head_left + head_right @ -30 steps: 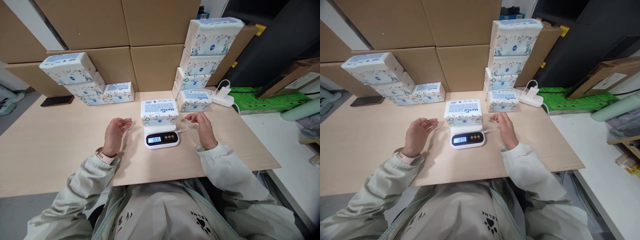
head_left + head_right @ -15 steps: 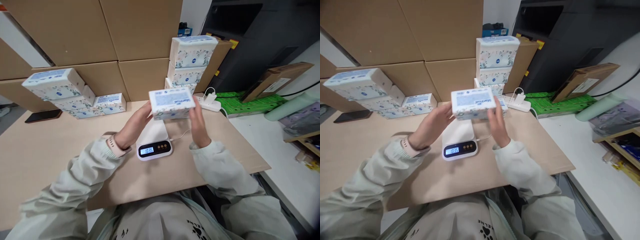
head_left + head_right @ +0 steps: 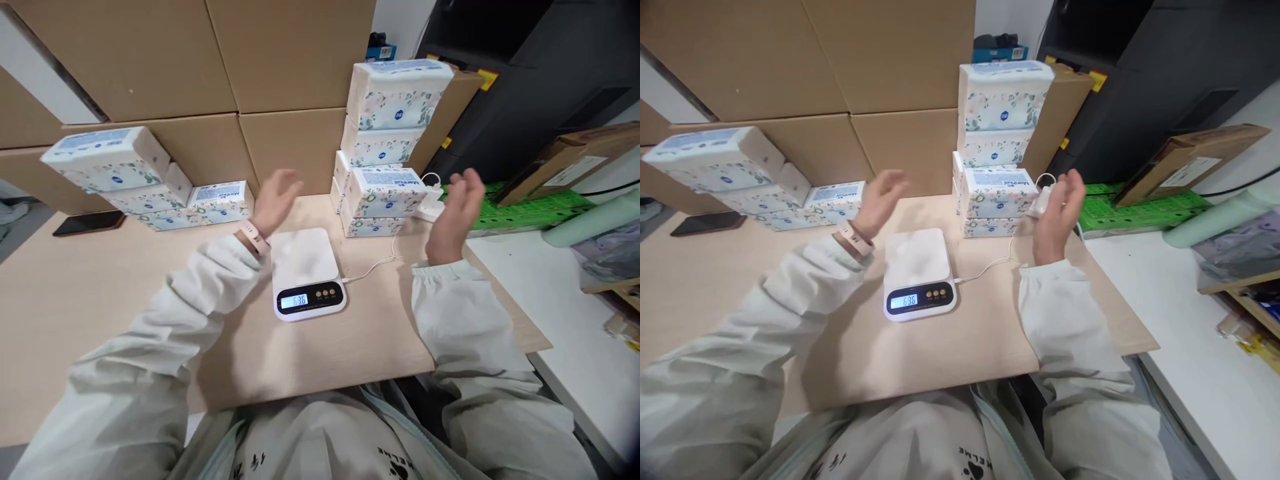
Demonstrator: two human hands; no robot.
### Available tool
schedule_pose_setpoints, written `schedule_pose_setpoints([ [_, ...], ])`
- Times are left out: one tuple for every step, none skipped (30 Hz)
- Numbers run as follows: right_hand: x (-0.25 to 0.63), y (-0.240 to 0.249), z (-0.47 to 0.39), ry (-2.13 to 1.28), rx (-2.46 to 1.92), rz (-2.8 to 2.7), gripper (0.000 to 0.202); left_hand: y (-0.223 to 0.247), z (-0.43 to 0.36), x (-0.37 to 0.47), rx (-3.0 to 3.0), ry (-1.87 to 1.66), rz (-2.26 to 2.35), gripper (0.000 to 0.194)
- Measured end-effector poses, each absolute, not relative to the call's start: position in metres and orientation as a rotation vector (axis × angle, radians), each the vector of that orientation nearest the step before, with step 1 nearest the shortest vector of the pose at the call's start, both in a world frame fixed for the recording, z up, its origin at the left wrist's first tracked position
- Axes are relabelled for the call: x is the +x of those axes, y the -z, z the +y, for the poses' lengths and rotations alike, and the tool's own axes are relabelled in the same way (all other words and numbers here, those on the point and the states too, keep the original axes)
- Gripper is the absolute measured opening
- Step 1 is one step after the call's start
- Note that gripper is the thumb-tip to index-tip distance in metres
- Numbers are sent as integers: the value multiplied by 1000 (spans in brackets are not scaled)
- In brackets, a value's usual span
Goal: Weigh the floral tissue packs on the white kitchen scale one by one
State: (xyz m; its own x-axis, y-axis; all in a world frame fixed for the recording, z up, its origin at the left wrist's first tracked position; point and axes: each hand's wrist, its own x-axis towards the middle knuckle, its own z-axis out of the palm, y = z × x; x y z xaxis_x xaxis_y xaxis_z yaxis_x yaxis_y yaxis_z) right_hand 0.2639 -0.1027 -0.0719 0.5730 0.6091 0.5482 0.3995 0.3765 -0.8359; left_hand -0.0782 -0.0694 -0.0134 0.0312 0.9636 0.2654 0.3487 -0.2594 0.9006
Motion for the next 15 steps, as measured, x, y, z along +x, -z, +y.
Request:
schedule_pose_setpoints([
  [263,66,-108,-104,-1202,-979,56,14,-61,-106,1769,-1245,1522,36],
  [261,60,-113,-44,-1164,-956,52,14,-51,-132,1866,-1181,1697,32],
  [257,56,-120,3,-1122,-952,48,13,-42,-155,1936,-1087,1824,31],
  [252,52,-127,31,-1085,-964,44,12,-33,-176,1980,-992,1903,31],
  [247,49,-134,41,-1056,-987,42,10,-25,-193,2008,-902,1951,33],
  [241,47,-141,40,-1037,-1007,39,9,-18,-206,2020,-833,1971,37],
  [235,45,-148,34,-1027,-1023,38,8,-12,-216,2024,-777,1981,40],
  [230,44,-154,31,-1027,-1034,37,7,-6,-223,2030,-718,1996,42],
  [225,43,-159,30,-1035,-1039,37,7,-2,-227,2031,-666,2011,43],
  [222,42,-164,32,-1052,-1042,37,8,2,-230,2028,-621,2022,43],
  [218,41,-167,39,-1071,-1041,38,9,6,-231,2022,-586,2030,43],
  [216,40,-169,48,-1091,-1041,38,11,8,-230,2018,-559,2031,43],
  [214,39,-171,56,-1106,-1043,38,13,10,-229,2014,-543,2028,43],
  [211,39,-172,59,-1110,-1044,38,15,11,-228,2010,-536,2022,44],
  [209,38,-173,54,-1104,-1049,38,17,11,-225,2005,-537,2010,46],
])
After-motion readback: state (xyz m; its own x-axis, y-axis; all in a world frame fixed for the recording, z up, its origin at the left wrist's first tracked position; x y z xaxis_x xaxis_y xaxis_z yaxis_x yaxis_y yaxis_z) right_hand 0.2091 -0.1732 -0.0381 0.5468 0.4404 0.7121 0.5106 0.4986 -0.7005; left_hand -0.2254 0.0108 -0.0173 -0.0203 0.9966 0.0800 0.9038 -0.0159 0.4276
